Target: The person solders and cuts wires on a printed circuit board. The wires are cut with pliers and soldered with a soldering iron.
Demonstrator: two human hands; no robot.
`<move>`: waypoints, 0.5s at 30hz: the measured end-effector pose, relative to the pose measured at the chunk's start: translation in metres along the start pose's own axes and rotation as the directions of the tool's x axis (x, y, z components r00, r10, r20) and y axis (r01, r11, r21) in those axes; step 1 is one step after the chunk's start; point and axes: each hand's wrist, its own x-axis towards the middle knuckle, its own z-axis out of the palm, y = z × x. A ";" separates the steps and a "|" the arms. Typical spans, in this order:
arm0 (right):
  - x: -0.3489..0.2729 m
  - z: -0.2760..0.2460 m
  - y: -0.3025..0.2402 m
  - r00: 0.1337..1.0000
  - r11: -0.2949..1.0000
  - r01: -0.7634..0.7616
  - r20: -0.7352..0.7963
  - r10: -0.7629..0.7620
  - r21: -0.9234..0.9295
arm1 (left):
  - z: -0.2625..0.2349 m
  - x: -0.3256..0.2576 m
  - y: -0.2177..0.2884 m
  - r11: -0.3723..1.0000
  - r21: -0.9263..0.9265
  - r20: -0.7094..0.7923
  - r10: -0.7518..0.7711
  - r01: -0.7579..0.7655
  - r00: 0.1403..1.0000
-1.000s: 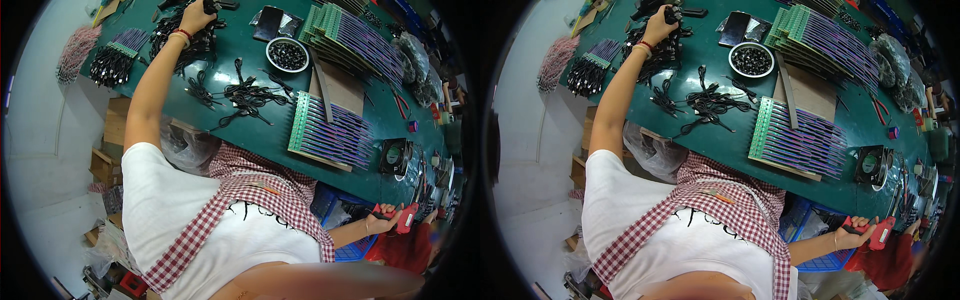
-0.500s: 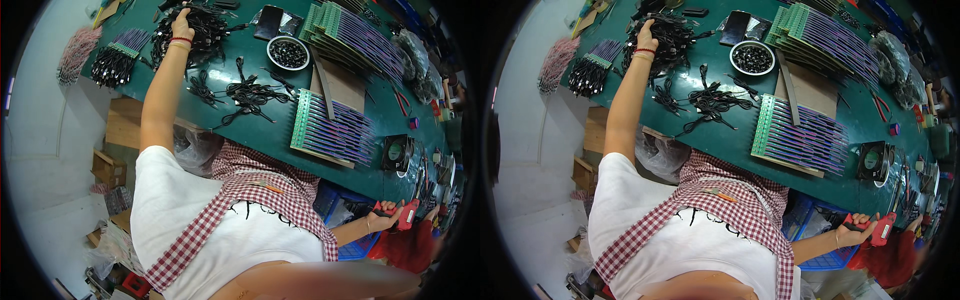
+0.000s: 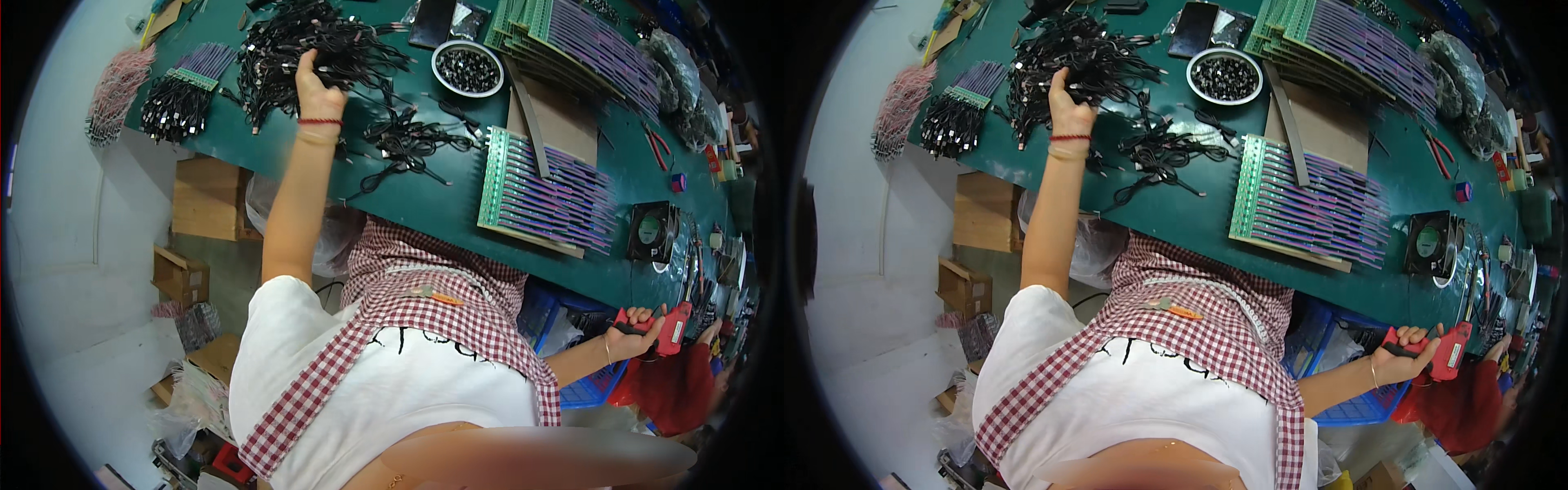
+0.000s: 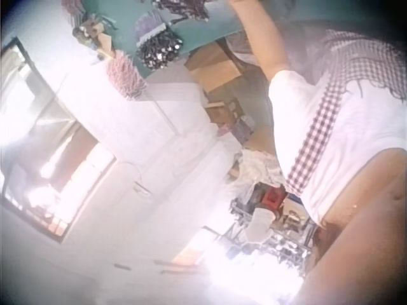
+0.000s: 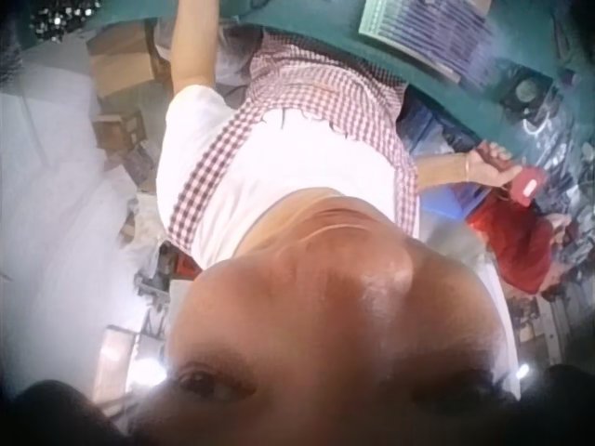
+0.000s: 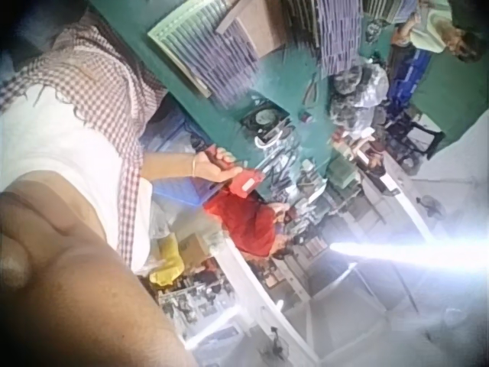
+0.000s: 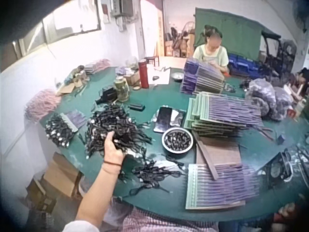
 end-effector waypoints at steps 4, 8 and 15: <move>0.002 0.000 0.004 0.999 1.000 -0.005 0.047 0.005 0.005 | -0.022 -0.049 -0.046 0.979 -0.008 -0.097 -0.205 0.205 0.974; 0.003 0.002 0.004 0.997 1.000 -0.008 0.080 0.007 0.017 | -0.023 -0.086 -0.030 0.931 -0.026 0.197 -0.352 0.364 0.915; 0.004 -0.002 0.006 0.998 0.999 -0.029 0.062 0.028 0.015 | -0.040 -0.138 0.022 0.939 0.300 -0.030 -0.169 0.170 0.985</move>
